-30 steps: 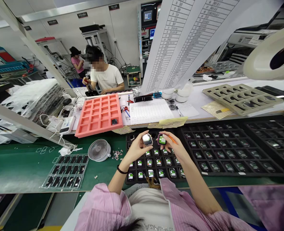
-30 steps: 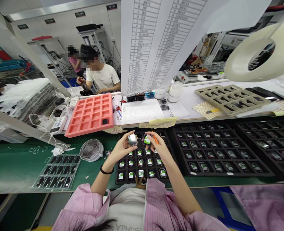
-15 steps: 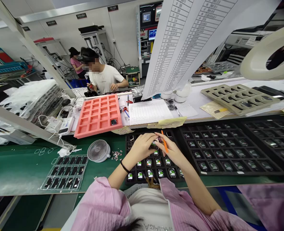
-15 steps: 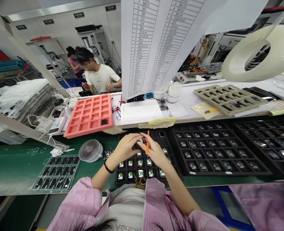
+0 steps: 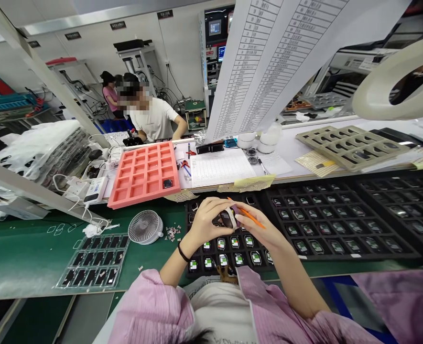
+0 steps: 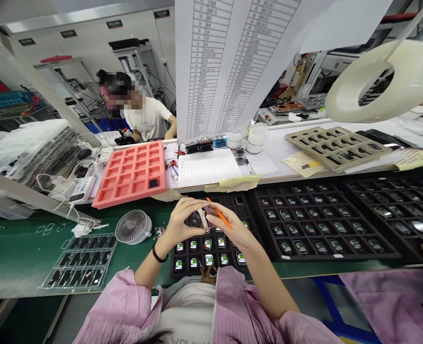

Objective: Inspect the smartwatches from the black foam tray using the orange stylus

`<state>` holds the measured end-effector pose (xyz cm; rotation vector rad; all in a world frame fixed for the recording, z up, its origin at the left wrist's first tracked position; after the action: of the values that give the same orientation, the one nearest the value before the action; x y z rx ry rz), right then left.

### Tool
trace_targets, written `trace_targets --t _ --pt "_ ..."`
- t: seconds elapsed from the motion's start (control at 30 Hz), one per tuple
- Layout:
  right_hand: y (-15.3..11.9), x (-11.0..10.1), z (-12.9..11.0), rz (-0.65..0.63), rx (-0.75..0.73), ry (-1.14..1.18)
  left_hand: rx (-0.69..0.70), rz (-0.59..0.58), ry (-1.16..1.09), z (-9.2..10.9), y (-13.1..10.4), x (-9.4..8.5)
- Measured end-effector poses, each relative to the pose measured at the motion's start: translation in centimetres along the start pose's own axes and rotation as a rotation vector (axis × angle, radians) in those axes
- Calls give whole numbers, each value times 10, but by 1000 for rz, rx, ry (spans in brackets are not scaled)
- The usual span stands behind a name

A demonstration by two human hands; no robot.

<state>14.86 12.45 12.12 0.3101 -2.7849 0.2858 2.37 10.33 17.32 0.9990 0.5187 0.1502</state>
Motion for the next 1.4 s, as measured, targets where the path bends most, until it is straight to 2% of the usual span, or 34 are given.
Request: trace_targets --t 0.17,0.5,0.6,0.7,0.8,0.9,1.13,1.3,1.4 --pt "-1 5 -2 -2 22 76 -7 -15 -3 0 1 2" --pt "-1 10 -21 9 -244 -74 67 20 -9 4 10 1" --pt "-2 -4 -34 131 -398 -117 48 54 -17 6 14 -5" --pt "-14 -17 -53 216 -620 -48 -72 82 -35 3 17 -11" --pt "-32 -21 -67 245 -805 -4 -227 74 -100 -1 16 -12" --pt "-47 -18 -73 282 -951 -37 -286 84 -141 -1 15 -12" --pt "-51 -16 -70 352 -984 -107 -283 77 -117 2 15 -13" --pt "-56 -10 -77 368 -1044 -213 -257 88 -111 4 15 -14" --pt "-56 -9 -80 397 -1020 -258 -236 76 -98 5 14 -14"
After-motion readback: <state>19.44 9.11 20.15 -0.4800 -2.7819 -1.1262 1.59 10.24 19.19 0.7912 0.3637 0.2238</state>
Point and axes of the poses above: each hand's wrist, its own y-axis towards the middle knuckle, its own x-axis out of the palm, z = x × y, the point moved 7 cm from there along y, towards the middle knuckle, and after that the axes turned 15 degrees about z, right-handed, at the moved point
